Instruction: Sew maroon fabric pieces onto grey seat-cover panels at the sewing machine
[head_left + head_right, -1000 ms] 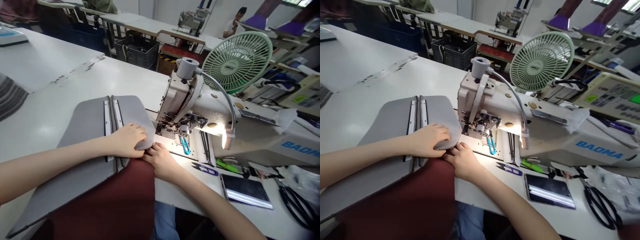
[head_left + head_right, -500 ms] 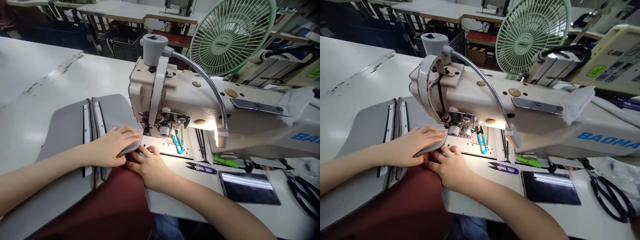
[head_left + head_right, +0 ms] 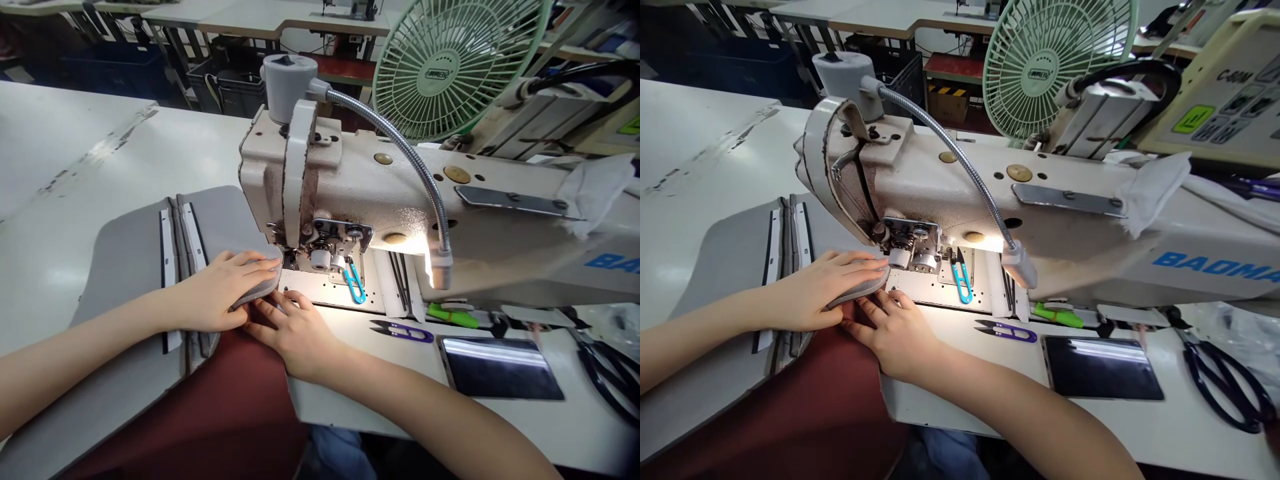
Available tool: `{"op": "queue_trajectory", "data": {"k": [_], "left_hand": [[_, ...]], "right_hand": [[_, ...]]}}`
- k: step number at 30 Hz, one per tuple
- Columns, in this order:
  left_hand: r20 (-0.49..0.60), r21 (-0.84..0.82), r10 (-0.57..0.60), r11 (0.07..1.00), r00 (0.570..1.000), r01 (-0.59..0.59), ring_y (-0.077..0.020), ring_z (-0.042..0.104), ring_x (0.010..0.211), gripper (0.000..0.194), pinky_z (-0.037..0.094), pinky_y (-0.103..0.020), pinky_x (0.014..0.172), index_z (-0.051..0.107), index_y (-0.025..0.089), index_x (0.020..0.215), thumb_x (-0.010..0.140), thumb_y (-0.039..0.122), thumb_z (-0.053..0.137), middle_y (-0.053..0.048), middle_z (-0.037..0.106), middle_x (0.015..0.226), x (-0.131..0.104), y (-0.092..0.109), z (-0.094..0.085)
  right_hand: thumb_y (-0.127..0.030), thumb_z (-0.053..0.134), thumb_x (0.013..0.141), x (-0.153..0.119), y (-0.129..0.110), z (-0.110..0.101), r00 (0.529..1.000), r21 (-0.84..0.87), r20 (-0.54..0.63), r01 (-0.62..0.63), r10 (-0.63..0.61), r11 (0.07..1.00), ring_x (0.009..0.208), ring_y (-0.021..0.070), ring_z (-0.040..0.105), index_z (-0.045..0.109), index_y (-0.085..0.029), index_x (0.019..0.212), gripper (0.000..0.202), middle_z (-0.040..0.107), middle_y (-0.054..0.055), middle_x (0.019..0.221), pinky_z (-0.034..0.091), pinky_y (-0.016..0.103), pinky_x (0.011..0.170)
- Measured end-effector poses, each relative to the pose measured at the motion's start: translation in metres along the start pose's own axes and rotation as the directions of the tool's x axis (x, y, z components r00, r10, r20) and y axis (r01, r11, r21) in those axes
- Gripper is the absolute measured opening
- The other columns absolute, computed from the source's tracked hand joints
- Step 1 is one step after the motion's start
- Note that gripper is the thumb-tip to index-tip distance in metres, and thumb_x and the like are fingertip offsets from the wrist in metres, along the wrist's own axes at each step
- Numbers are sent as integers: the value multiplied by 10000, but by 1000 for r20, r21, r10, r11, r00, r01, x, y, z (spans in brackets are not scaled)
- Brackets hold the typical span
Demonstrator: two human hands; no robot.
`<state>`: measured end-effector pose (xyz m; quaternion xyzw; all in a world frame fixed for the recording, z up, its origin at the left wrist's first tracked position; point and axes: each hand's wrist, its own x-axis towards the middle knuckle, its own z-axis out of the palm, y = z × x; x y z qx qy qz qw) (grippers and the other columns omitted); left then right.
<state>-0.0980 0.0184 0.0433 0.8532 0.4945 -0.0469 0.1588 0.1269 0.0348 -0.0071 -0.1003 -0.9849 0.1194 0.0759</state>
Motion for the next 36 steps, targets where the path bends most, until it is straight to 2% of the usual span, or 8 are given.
{"op": "queue_trajectory", "data": {"k": [4, 12, 24, 36], "left_hand": [[-7, -7, 13, 1000, 1000, -13, -285, 327, 1422, 654, 373, -431, 1066, 509, 228, 1360, 712, 149, 499, -41, 404, 1553, 0, 1, -2], [6, -17, 12, 1000, 1000, -12, -276, 303, 1430, 659, 362, -440, 1062, 469, 223, 1390, 735, 163, 495, -38, 389, 1562, -2, -1, 0], [-1, 22, 80, 997, 997, -80, -303, 357, 1380, 583, 356, -443, 1028, 525, 204, 1339, 756, 227, 528, -89, 451, 1510, 21, 4, -4], [2, -7, 76, 997, 997, -76, -307, 383, 1374, 557, 367, -434, 1034, 531, 194, 1318, 762, 230, 536, -112, 489, 1472, 21, 7, -7]], "right_hand": [[-250, 469, 947, 1, -1, -1, 1000, 6, -4, -13, 14, 1000, 1335, 353, 392, 511, -249, 1422, 477, 484, 141, 1458, 300, 470, 1056], [-250, 479, 941, 1, -2, -1, 1000, 27, -7, -30, 30, 999, 1325, 347, 382, 527, -254, 1400, 462, 508, 135, 1427, 317, 467, 1033], [-219, 481, 915, -7, -1, -9, 993, -21, 33, -112, 113, 993, 1259, 361, 433, 535, -232, 1389, 477, 539, 158, 1370, 341, 470, 972], [-222, 503, 904, -4, -6, -16, 986, -9, 96, -133, 133, 991, 1259, 345, 461, 542, -207, 1382, 479, 549, 181, 1367, 336, 458, 1006]]}}
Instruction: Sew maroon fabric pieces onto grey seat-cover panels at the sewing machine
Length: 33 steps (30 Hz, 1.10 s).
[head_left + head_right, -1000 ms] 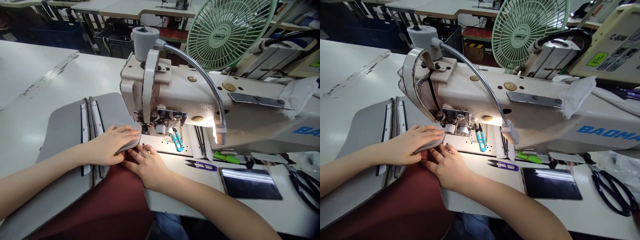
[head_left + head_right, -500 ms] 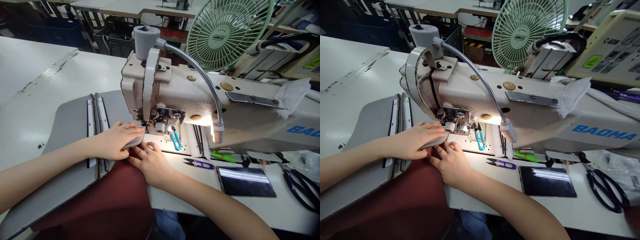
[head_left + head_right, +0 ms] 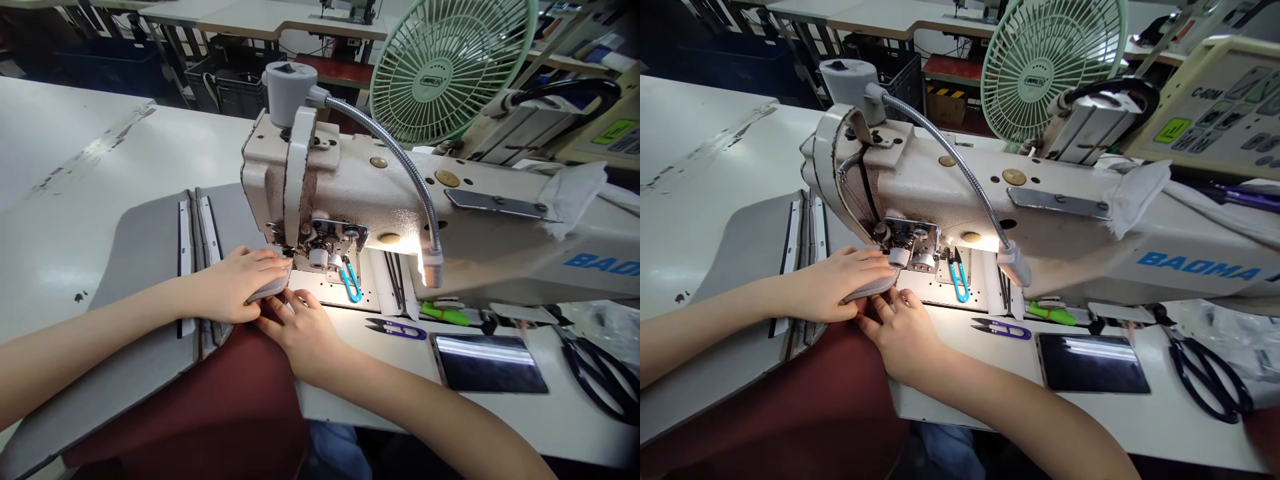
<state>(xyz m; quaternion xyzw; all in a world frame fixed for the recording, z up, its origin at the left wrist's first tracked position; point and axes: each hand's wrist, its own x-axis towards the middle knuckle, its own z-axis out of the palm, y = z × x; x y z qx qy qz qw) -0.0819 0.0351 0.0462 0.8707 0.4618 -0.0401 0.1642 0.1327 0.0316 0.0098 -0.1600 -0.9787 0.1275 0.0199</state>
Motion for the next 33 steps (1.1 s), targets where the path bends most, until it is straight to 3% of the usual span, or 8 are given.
{"op": "queue_trajectory", "data": {"k": [8, 12, 16, 20, 27, 33], "left_hand": [[-14, -2, -29, 1000, 999, 29, -295, 430, 1356, 551, 372, -422, 1037, 529, 215, 1321, 772, 256, 543, -97, 507, 1451, 4, -3, 0], [0, -9, -29, 1000, 1000, 29, -289, 439, 1349, 554, 359, -426, 1057, 522, 208, 1334, 782, 245, 539, -93, 487, 1471, -1, 6, -1], [28, -61, -120, 991, 992, 121, -260, 550, 1155, 336, 438, -387, 959, 654, 198, 1105, 800, 167, 516, -79, 624, 1239, -9, 22, -3], [46, -104, -161, 981, 986, 165, -227, 565, 982, 242, 474, -350, 864, 686, 194, 980, 875, 167, 470, -69, 636, 1030, -10, 31, -3], [-19, 0, -179, 984, 984, 179, -222, 561, 902, 286, 470, -352, 823, 671, 162, 925, 913, 117, 389, -81, 612, 934, 8, 28, 5], [-26, 101, -195, 975, 980, 196, -231, 588, 884, 276, 475, -353, 793, 670, 160, 922, 910, 101, 401, -87, 620, 909, 25, 23, 0]], "right_hand": [[-217, 499, 903, 3, 6, -1, 999, -19, 26, -18, 18, 1000, 1306, 340, 461, 530, -198, 1390, 488, 519, 172, 1427, 323, 471, 1059], [-253, 540, 888, 2, -1, -7, 996, -20, 90, 3, -1, 1000, 1303, 342, 477, 526, -157, 1387, 509, 536, 185, 1413, 369, 452, 1034], [-253, 524, 910, -3, -16, -14, 990, -66, 137, 50, -41, 997, 1327, 333, 480, 500, -37, 1386, 523, 529, 242, 1415, 377, 433, 1054], [-230, 454, 965, -6, -21, -10, 994, -89, 97, 49, -41, 995, 1327, 321, 497, 512, -42, 1386, 465, 520, 247, 1423, 422, 420, 1004], [-223, 455, 986, 0, -3, -1, 1000, -92, 26, 16, -14, 996, 1329, 313, 497, 547, -79, 1367, 417, 538, 239, 1410, 422, 442, 1008], [-186, 437, 989, 4, 13, -3, 1000, -101, -22, -4, 2, 995, 1315, 288, 508, 554, -102, 1360, 397, 538, 229, 1413, 423, 433, 989]]}}
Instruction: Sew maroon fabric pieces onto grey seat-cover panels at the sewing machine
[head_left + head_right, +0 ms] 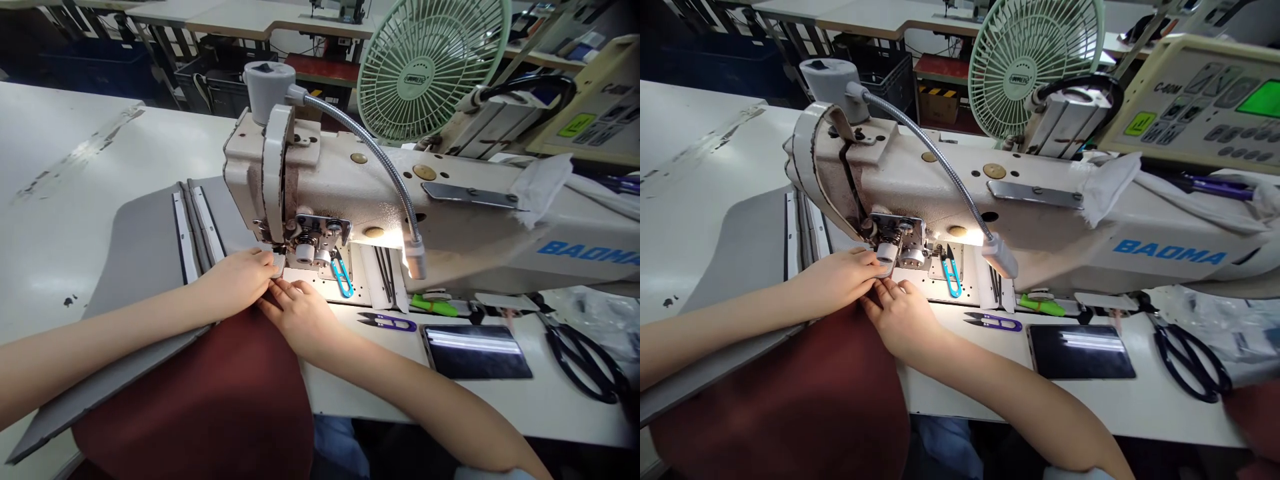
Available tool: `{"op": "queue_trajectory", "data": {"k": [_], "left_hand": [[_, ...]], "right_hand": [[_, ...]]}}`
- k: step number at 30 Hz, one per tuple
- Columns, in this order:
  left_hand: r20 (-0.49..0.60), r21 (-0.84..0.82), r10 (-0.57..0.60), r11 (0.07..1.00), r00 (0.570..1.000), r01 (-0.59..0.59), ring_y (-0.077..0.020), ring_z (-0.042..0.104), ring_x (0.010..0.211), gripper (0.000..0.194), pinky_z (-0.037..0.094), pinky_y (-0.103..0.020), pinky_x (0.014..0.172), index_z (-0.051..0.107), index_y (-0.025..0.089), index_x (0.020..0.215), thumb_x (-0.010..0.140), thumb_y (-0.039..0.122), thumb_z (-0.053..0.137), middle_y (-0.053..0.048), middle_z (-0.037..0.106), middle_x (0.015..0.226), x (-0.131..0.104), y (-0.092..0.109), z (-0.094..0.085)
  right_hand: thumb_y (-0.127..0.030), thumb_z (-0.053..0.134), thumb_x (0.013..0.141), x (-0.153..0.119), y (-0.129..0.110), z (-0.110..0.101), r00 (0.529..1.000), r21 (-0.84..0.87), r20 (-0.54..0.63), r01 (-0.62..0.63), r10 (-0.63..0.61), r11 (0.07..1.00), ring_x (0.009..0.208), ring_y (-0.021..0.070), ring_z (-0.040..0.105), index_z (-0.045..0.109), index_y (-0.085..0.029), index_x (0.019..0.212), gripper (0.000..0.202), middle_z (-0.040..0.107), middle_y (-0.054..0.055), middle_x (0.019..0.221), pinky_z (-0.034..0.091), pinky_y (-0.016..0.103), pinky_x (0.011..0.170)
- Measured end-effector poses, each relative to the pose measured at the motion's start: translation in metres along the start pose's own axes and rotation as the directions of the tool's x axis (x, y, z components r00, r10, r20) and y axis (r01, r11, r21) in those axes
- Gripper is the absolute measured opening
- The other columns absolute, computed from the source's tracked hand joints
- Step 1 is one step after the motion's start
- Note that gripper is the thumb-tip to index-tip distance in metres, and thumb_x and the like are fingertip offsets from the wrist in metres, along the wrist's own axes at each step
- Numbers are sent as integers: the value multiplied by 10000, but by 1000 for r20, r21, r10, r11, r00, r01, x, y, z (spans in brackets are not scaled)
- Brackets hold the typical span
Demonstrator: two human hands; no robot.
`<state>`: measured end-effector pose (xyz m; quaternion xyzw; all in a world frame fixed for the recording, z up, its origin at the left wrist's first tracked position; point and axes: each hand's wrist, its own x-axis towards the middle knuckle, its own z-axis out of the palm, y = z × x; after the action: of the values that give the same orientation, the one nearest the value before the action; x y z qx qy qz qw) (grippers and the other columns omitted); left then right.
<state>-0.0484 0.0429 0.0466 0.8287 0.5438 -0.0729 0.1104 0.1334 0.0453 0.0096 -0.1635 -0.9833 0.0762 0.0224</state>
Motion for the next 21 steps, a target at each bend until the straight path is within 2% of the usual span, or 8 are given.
{"op": "queue_trajectory", "data": {"k": [6, 11, 14, 16, 17, 18, 19, 21], "left_hand": [[-29, 126, -9, 992, 1000, 13, -256, 644, 889, 262, 492, -358, 751, 656, 154, 963, 916, 110, 401, -109, 681, 895, 15, -3, 3], [-49, 109, -33, 993, 998, 39, -248, 664, 884, 293, 513, -365, 791, 677, 162, 963, 924, 149, 387, -111, 709, 912, 19, -5, 2], [-97, 91, -11, 996, 995, 20, -320, 597, 1139, 355, 486, -465, 944, 652, 196, 1184, 906, 196, 431, -129, 675, 1173, -7, -6, 0], [-168, 131, -30, 990, 985, 52, -436, 382, 1369, 538, 415, -574, 1023, 537, 194, 1371, 836, 160, 493, -154, 515, 1432, -37, -9, 0], [-193, 157, -54, 984, 980, 85, -483, 265, 1423, 616, 391, -611, 1030, 484, 175, 1421, 807, 123, 499, -166, 428, 1507, -53, -13, -1], [-204, 177, -80, 977, 976, 117, -499, 217, 1438, 637, 390, -615, 1026, 460, 150, 1437, 803, 83, 474, -176, 387, 1534, -68, -16, -2], [-200, 198, -91, 971, 975, 132, -483, 247, 1433, 624, 400, -593, 1025, 460, 127, 1429, 812, 44, 432, -183, 399, 1524, -80, -20, -4], [-164, 259, -83, 958, 983, 124, -400, 457, 1321, 550, 437, -528, 997, 533, 108, 1345, 842, -7, 341, -183, 548, 1384, -92, -26, -9]], "right_hand": [[-182, 424, 993, 5, 15, 9, 999, -54, -18, -29, 28, 998, 1344, 290, 486, 548, -131, 1375, 405, 509, 197, 1457, 423, 432, 991], [-140, 432, 974, 8, 23, 15, 998, -22, -29, -52, 51, 998, 1392, 293, 433, 502, -132, 1420, 452, 445, 216, 1503, 420, 438, 996], [-151, 515, 910, 3, 24, 5, 997, 30, 63, -46, 44, 998, 1444, 312, 346, 397, -101, 1494, 598, 349, 234, 1557, 365, 467, 1064], [-208, 602, 838, -2, 23, -5, 989, 81, 145, -10, -2, 997, 1480, 338, 260, 303, -83, 1539, 772, 249, 250, 1594, 296, 498, 1121], [-237, 632, 806, -5, 21, -9, 983, 113, 178, 15, -35, 994, 1494, 346, 218, 267, -85, 1554, 846, 199, 254, 1607, 258, 509, 1144], [-264, 650, 784, -7, 18, -12, 978, 144, 199, 39, -68, 989, 1503, 349, 185, 248, -93, 1562, 892, 162, 256, 1615, 226, 516, 1160], [-288, 657, 775, -9, 15, -13, 974, 171, 205, 63, -98, 983, 1509, 346, 163, 242, -103, 1565, 912, 140, 255, 1618, 204, 513, 1171], [-319, 651, 786, -12, 8, -12, 974, 197, 182, 98, -135, 976, 1514, 336, 142, 244, -124, 1568, 902, 124, 252, 1622, 184, 498, 1181]]}}
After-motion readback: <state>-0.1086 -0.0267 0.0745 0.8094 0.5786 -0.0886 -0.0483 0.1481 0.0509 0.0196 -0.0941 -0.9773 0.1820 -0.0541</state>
